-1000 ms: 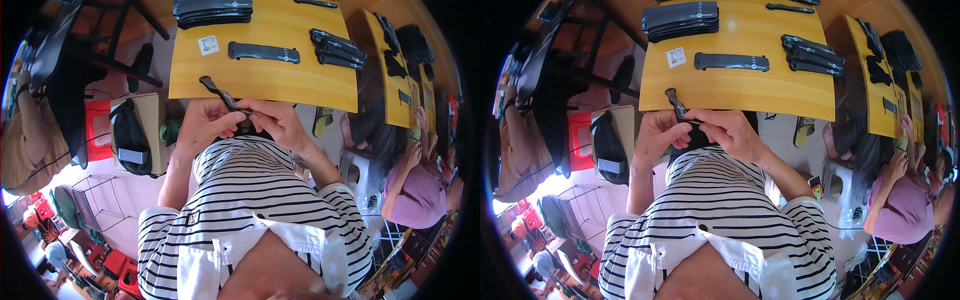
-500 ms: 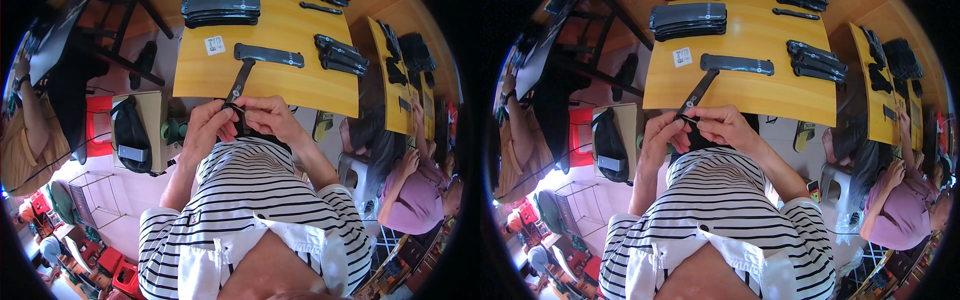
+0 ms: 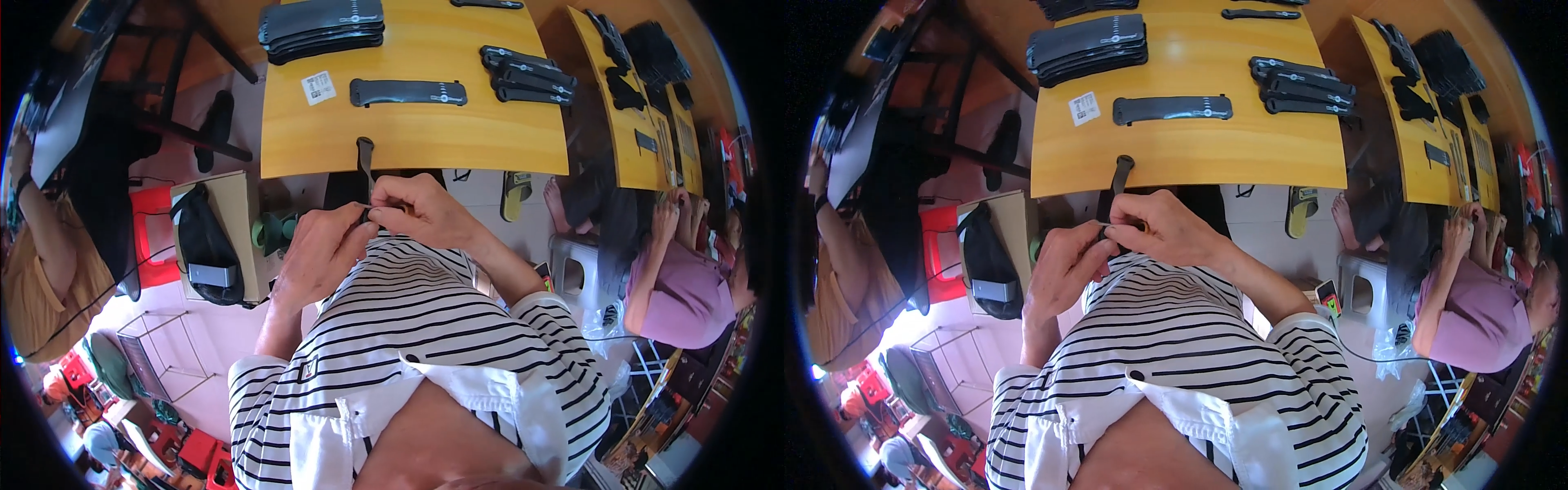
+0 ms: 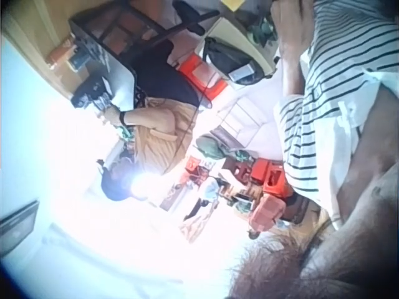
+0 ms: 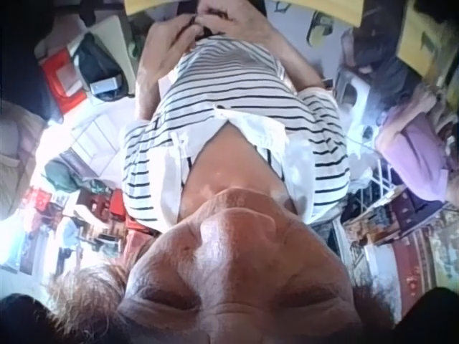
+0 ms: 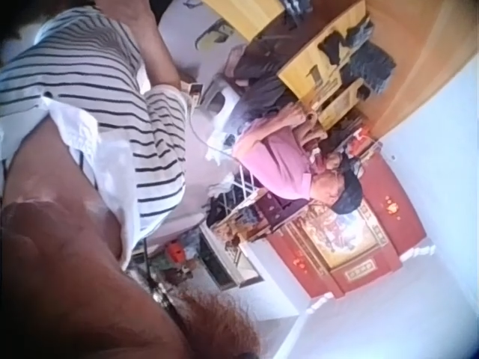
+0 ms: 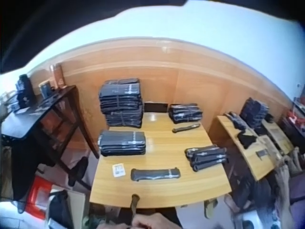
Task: Assembling small metal hardware components onto leather watch-style straps.
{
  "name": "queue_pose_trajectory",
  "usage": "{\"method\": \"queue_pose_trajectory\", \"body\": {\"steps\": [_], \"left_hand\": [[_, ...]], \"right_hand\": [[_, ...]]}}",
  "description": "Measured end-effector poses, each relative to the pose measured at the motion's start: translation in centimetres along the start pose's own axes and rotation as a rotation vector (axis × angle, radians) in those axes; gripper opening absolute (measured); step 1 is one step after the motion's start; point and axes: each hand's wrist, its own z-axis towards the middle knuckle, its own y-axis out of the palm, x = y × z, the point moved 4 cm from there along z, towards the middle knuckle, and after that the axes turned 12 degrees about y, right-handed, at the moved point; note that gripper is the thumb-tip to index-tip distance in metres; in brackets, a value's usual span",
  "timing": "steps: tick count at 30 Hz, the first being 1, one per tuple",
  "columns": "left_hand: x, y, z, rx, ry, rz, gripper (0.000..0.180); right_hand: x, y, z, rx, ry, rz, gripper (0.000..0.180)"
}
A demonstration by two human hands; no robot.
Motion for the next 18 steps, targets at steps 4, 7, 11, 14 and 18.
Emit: {"method": "queue_pose_trajectory", "body": {"steps": [4,7,11,14,18], "left_hand": [[-1.2,1.1,0.4,-0.026,-0.015,-0.111,0.019],[-1.6,1.6,0.6,-0.001,-0.07,-0.317,0.021],[-1.9,1.7,2.0,-0.02,-0.073,-0.552,0.024],[-2.1,2.4,2.9,0.042,-0.054,-0.499,0.027],[-2.1,2.8,3.8,0.072,-0.041,-0.245,0.033]], "right_hand": [[0.0,-0.7,-0.3,0.034,-0.045,-0.084,0.012],[-0.2,-1.1,-0.7,0.012,-0.032,-0.049,0.011],[1.8,-1.3,-0.6,-0.058,0.219,0.59,0.013],[2.9,-1.5,-0.4,0.03,0.168,0.641,0.014],[3.1,-1.9,-0.6,0.16,0.148,0.345,0.01]]}}
